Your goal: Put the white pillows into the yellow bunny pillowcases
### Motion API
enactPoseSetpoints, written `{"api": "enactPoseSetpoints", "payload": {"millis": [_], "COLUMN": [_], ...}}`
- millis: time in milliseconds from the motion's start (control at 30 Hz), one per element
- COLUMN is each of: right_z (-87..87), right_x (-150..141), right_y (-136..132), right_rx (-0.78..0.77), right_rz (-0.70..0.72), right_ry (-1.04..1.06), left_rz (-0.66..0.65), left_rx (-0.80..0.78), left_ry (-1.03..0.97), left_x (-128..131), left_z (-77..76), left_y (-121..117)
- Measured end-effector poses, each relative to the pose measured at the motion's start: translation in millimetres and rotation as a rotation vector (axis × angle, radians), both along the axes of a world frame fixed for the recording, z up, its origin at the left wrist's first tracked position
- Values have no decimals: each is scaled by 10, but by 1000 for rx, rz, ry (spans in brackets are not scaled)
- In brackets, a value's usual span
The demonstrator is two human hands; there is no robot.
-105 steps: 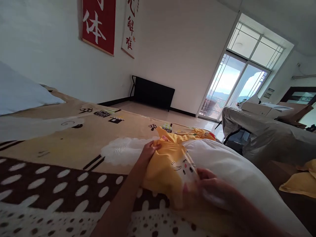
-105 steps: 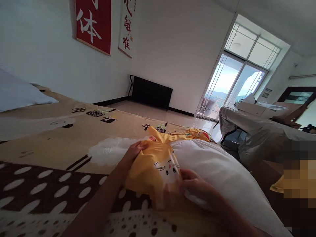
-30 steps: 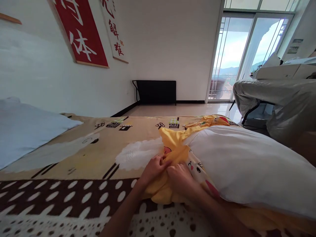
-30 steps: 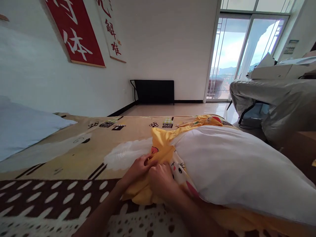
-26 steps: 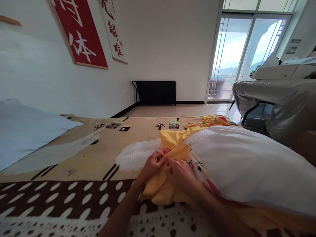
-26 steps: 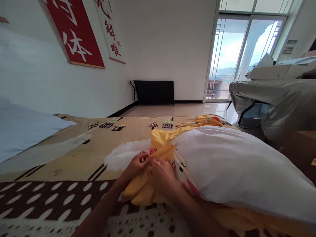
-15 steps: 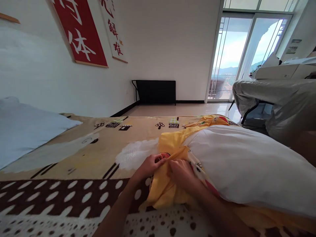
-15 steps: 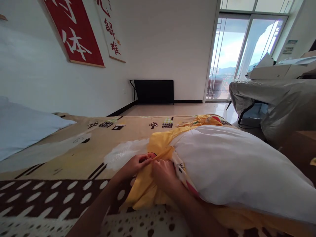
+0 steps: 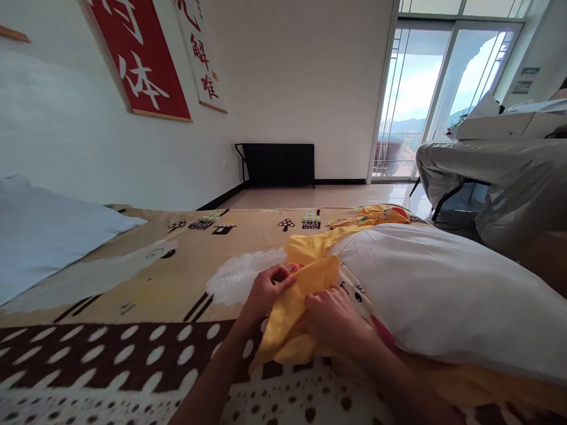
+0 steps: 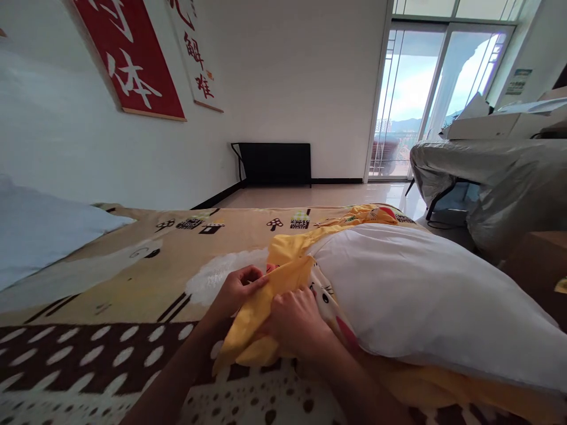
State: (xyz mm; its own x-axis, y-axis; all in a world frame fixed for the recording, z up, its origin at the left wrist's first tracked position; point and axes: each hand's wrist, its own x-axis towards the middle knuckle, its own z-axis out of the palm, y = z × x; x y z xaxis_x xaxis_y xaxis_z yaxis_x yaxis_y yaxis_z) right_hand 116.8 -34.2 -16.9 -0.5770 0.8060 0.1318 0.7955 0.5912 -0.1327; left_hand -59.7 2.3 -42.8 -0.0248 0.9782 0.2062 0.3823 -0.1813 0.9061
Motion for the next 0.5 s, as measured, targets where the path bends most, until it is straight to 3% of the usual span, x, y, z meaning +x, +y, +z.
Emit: {"api": "enactPoseSetpoints", "payload": {"millis": [133,200,367,500], "right_z": [-52,-65,-16,-17], "right_x": [-3,-12,-34,-45], "right_y": [80,115,96,77], "right_rx": [-5,-16,-22,0], "right_rz": [42,11,-110,-86], "right_ry": [-69,-15,440,803], "left_rz": [27,-33,-347,-426], "left_rx": [91,33,-170,-111], "left_ry": [293,364,328,235], "left_x": [-141,-261,-476,-418], "left_z": [55,75,52,42], "left_y": [8,8,-1,-19]}}
